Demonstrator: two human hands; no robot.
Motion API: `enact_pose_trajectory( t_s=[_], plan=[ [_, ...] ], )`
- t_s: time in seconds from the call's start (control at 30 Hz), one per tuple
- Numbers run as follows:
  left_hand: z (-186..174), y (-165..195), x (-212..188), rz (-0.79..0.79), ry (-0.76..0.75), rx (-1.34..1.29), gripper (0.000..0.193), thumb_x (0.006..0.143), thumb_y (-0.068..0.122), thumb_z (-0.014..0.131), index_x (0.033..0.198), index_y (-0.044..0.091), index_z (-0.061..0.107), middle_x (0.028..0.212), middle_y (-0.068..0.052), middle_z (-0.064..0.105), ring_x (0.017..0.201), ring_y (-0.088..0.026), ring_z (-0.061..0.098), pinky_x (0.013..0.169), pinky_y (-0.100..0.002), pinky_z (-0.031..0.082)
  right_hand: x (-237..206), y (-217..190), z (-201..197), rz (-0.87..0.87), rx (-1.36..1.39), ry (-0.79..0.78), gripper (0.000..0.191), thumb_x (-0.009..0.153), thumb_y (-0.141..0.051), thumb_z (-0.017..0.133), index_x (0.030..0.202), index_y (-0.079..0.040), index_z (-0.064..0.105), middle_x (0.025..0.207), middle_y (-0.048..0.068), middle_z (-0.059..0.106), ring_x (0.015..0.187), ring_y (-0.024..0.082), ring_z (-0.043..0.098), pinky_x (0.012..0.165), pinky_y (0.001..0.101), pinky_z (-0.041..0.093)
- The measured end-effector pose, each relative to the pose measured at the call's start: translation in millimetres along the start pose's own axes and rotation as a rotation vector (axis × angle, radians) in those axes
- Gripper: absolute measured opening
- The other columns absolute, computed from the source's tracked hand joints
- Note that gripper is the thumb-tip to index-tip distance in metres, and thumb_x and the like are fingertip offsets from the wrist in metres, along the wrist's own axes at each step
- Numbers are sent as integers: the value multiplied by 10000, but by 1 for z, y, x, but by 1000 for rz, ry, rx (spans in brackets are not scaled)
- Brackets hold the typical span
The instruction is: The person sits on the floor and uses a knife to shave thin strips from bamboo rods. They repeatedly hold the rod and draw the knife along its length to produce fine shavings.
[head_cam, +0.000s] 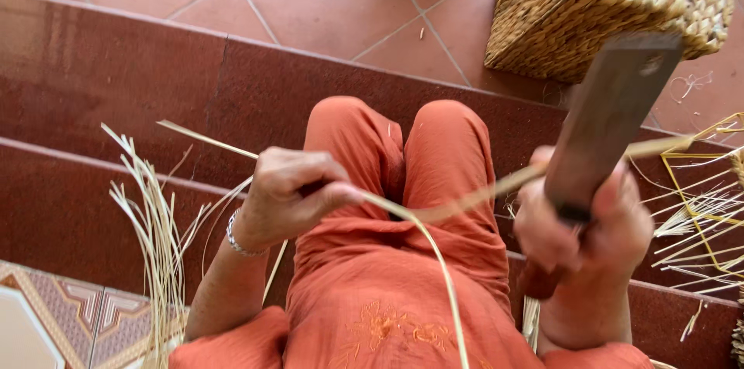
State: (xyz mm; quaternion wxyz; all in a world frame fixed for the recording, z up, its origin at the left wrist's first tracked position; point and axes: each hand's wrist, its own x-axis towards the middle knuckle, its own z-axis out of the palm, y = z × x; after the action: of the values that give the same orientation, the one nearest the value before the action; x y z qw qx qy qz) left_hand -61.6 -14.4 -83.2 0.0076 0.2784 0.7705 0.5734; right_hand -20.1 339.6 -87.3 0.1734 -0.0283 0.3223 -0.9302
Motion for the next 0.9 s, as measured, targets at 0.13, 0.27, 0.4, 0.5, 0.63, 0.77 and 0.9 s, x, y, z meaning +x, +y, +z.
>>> enact_pose_trajectory(
  t_s=[0.13,0.27,0.4,0.5,0.63,0.77,0.9],
  plan=[
    [1,-11,2,-44,55,128,238,880,252,836,779,62,736,638,-29,676,485,-84,566,455,-257,423,30,-3,-25,-7,-57,-16,579,1143,-449,477,1503,4,489,553,25,452,381,82,355,369,286,357],
    [6,-13,7,-11,83,113,268,895,261,839,796,44,718,691,-55,673,541,-98,568,515,-269,448,41,5,-26,-17,60,-25,542,1201,-470,420,1477,-4,446,581,30,468,362,75,361,367,265,364],
    [8,-12,11,-63,86,57,237,889,244,837,810,49,728,697,-43,693,549,-88,585,512,-263,451,34,10,3,-162,108,-432,571,1101,-363,415,1556,-20,376,645,82,601,389,132,450,377,302,432],
    [15,-14,18,-38,88,56,269,858,241,872,786,44,703,679,-44,685,555,-84,595,524,-252,474,21,33,31,-77,-383,-146,662,1053,-434,509,1495,37,363,935,170,623,368,71,452,319,259,401],
    [25,-17,22,-10,83,55,312,840,236,898,756,45,666,680,-37,686,583,-66,624,548,-229,514,34,60,37,173,-437,-144,568,1101,-401,489,1423,58,397,715,56,599,463,72,456,413,231,378],
    [31,-24,16,-129,75,64,356,787,250,923,713,38,647,616,-20,650,542,-57,590,501,-223,489,41,74,36,180,-525,-163,520,1119,-417,444,1383,32,450,672,25,565,452,44,407,421,193,338],
    [14,-53,10,-70,50,101,292,815,257,894,773,41,703,654,-13,667,548,-56,576,487,-213,473,46,74,32,35,-592,-221,493,1153,-423,449,1345,22,544,684,26,561,485,66,429,434,220,356]
  ],
)
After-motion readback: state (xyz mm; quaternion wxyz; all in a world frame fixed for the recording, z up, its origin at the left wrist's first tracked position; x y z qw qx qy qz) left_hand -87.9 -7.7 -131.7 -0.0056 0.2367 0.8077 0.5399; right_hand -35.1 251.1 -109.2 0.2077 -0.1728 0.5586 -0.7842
